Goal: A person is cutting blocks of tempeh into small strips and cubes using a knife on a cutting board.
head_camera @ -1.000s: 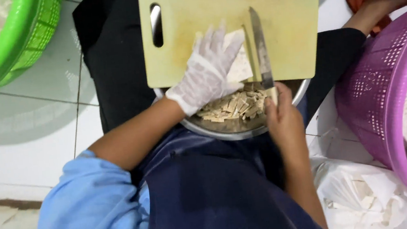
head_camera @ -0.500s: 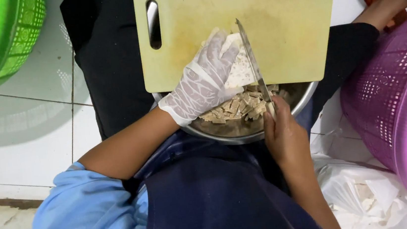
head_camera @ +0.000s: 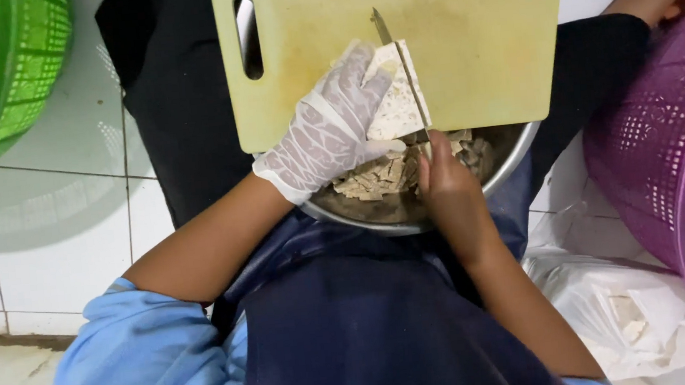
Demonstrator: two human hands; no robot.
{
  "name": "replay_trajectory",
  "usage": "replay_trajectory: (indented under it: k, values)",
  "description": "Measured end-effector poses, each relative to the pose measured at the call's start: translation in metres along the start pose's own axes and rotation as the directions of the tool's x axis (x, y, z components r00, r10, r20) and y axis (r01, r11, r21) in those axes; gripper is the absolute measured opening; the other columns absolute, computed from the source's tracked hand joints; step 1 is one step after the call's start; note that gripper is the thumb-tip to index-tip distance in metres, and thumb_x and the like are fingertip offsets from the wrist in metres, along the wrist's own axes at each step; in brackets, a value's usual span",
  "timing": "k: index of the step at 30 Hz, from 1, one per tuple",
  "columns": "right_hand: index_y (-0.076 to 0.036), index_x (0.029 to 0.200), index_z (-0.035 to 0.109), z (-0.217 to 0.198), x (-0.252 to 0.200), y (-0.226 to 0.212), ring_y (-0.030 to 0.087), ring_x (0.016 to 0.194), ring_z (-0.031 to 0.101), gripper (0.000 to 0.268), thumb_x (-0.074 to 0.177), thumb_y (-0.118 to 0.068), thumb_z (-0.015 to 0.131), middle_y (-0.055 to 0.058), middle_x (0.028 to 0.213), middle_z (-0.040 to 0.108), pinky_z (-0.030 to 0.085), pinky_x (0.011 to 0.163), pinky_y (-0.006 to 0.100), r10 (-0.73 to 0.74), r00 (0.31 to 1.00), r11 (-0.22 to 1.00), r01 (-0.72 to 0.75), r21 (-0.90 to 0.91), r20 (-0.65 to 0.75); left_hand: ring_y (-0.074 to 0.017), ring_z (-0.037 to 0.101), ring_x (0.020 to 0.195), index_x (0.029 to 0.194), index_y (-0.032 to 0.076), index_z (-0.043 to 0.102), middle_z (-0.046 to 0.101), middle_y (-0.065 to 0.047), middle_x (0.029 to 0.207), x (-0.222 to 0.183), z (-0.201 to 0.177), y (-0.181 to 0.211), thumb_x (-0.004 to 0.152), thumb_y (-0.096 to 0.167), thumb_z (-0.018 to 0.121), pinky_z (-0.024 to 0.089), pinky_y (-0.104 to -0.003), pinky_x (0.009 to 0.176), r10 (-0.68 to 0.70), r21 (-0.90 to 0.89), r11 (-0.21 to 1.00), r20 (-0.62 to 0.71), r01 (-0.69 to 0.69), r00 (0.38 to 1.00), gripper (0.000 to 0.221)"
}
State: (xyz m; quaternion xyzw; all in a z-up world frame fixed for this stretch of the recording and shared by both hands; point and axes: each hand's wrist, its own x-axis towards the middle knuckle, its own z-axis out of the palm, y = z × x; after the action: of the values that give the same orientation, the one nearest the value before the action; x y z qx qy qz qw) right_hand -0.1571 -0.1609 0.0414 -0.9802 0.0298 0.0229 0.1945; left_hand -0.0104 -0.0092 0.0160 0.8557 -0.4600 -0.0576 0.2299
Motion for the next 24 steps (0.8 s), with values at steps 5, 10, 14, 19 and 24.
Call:
replay_trajectory:
  k: [5, 10, 14, 19, 24]
  values:
    - [-0.004, 0.125, 0.033, 0.006, 0.006, 0.000, 0.053, 0.070, 0.056, 0.034, 0.094, -0.017, 0.040, 0.030, 0.081, 0.061, 0.036, 0.058, 0.061, 0.314, 0.919, 0.931, -0.347, 0.114, 0.240, -0.0453, 0.027, 0.131, 0.141, 0.006, 0.033, 0.028, -0.030, 0.141, -0.003, -0.005, 0.003, 0.080, 0.064, 0.061, 0.023, -0.053, 0.108, 0.011, 0.128, 0.992, 0.087, -0.022, 0.996, 0.089]
    - [-0.004, 0.124, 0.031, -0.003, 0.004, -0.011, 0.044, 0.057, 0.053, 0.033, 0.095, -0.016, 0.041, 0.021, 0.066, 0.056, 0.035, 0.049, 0.051, 0.283, 0.933, 0.946, -0.310, 0.094, 0.222, -0.0456, 0.033, 0.127, 0.137, 0.003, 0.035, 0.032, -0.033, 0.136, -0.003, -0.004, 0.000, 0.070, 0.055, 0.078, 0.030, -0.049, 0.106, -0.007, -0.007, 1.000, 0.032, 0.007, 0.999, 0.095]
    - [-0.004, 0.120, 0.035, 0.003, 0.001, -0.018, 0.049, 0.059, 0.057, 0.028, 0.094, -0.013, 0.041, 0.026, 0.074, 0.059, 0.040, 0.051, 0.057, 0.269, 0.955, 0.961, -0.274, 0.026, 0.122, -0.0427, 0.034, 0.127, 0.133, 0.002, 0.042, 0.036, -0.030, 0.136, -0.007, -0.005, -0.005, 0.062, 0.059, 0.082, 0.027, -0.046, 0.107, -0.017, -0.044, 0.999, 0.028, 0.018, 0.999, 0.099]
    - [-0.012, 0.127, 0.037, -0.006, -0.001, -0.016, 0.044, 0.086, 0.060, 0.039, 0.091, -0.025, 0.040, 0.023, 0.099, 0.063, 0.042, 0.070, 0.047, 0.407, 0.896, 0.843, -0.443, 0.305, 0.178, -0.0436, 0.033, 0.127, 0.134, 0.009, 0.041, 0.031, -0.031, 0.137, -0.012, -0.008, -0.001, 0.067, 0.066, 0.073, 0.027, -0.049, 0.107, -0.056, 0.008, 0.998, 0.017, 0.056, 0.998, 0.094]
    - [-0.010, 0.125, 0.038, -0.028, -0.011, -0.024, 0.045, 0.075, 0.059, 0.035, 0.092, -0.023, 0.039, 0.023, 0.090, 0.063, 0.040, 0.060, 0.047, 0.323, 0.939, 0.905, -0.342, 0.251, 0.114, -0.0435, 0.036, 0.124, 0.135, 0.015, 0.043, 0.033, -0.029, 0.134, -0.019, 0.005, -0.007, 0.068, 0.071, 0.069, 0.032, -0.052, 0.103, -0.059, -0.058, 0.997, -0.090, 0.054, 0.994, 0.090]
